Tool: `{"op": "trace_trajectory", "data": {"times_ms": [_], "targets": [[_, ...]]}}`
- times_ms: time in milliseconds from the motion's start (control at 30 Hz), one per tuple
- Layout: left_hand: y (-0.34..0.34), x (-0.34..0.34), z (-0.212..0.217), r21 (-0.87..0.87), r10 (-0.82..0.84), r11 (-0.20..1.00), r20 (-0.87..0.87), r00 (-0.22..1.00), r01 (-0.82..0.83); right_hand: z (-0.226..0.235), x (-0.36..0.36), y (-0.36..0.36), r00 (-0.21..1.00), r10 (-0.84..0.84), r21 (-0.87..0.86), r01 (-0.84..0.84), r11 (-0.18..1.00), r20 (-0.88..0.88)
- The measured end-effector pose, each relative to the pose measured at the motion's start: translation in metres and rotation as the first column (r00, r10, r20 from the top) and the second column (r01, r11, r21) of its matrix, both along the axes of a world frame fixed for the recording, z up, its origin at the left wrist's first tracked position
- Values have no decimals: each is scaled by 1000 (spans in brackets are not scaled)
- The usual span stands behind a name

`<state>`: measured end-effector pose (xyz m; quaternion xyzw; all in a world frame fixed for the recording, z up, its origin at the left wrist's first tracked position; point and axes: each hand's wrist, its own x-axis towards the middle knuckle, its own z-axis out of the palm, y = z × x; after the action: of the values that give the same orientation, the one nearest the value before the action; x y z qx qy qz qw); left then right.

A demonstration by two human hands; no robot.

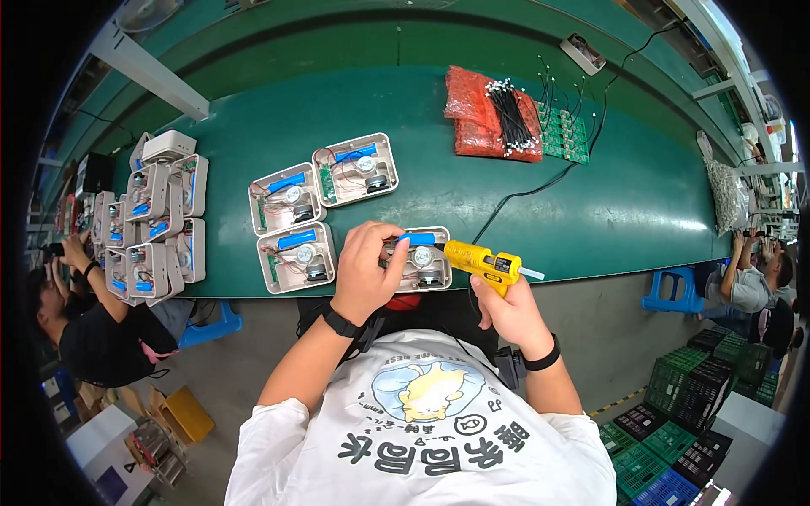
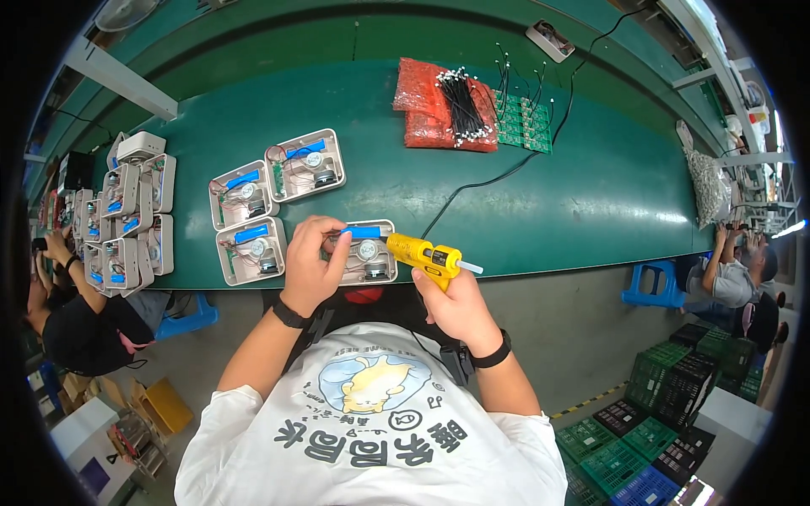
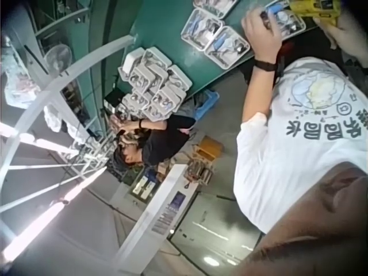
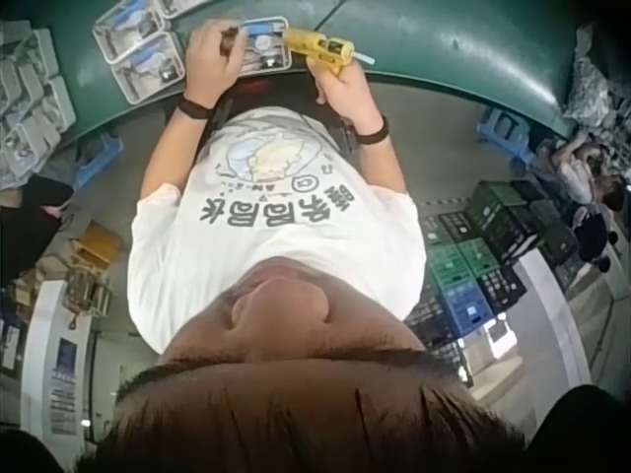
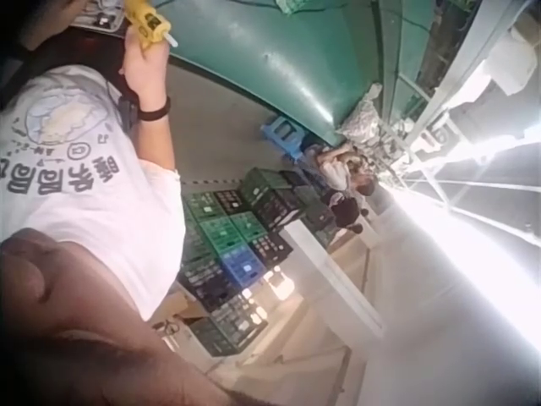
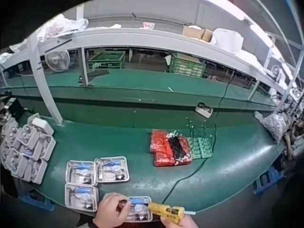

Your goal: The person picks up a battery and places it into a plastic housing, then applies adhesive using a glue gun. They repeat this process for several housings, pausing once to insert a new glue stick into the glue gun.

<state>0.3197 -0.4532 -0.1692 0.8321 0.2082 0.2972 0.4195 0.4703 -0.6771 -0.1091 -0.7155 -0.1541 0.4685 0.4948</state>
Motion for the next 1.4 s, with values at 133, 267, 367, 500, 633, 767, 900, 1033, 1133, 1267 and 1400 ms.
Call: {"op": "trace_trajectory", "data": {"times_ms": [133, 267, 367, 500, 633, 767, 900, 1033, 1133, 1267, 1400], "targets": [[2, 0, 12, 113, 1, 994, -34, 999, 2, 3, 1, -1, 999, -39, 48, 40, 998, -19], [3, 3, 6, 146, 74, 987, -32, 997, -68, -3, 3, 5, 997, -79, 118, 81, 990, -26], [6, 8, 2, -151, 65, 986, -10, 998, -66, -13, 7, 7, 997, -60, 123, 65, 990, -45], [10, 8, 7, -178, 0, 984, -123, 992, -22, -13, 12, 7, 999, 0, 56, 2, 998, -48], [18, 7, 7, -219, -99, 974, -202, 974, 54, 0, 8, 9, 999, 31, -32, -30, 999, 33], [14, 5, 4, -156, -82, 986, -169, 982, 55, 4, -2, 6, 997, -19, -21, 20, 1000, 71], [12, 3, 1, -132, -59, 990, -138, 989, 41, 4, -5, 3, 997, -75, 56, 74, 996, 12], [13, 3, 2, -135, -61, 990, -147, 987, 41, 0, -4, 2, 999, -32, 13, 32, 999, -5], [12, 3, 2, -159, -78, 986, -139, 987, 55, 1, -6, 0, 999, 2, -15, -1, 1000, 32], [15, -1, -2, -212, -93, 975, -143, 985, 61, 14, -11, 3, 993, -4, -100, 15, 995, 117], [17, -4, 1, -133, -125, 985, -77, 989, 114, 21, -11, 9, 994, -3, -49, 8, 999, 105]]}}
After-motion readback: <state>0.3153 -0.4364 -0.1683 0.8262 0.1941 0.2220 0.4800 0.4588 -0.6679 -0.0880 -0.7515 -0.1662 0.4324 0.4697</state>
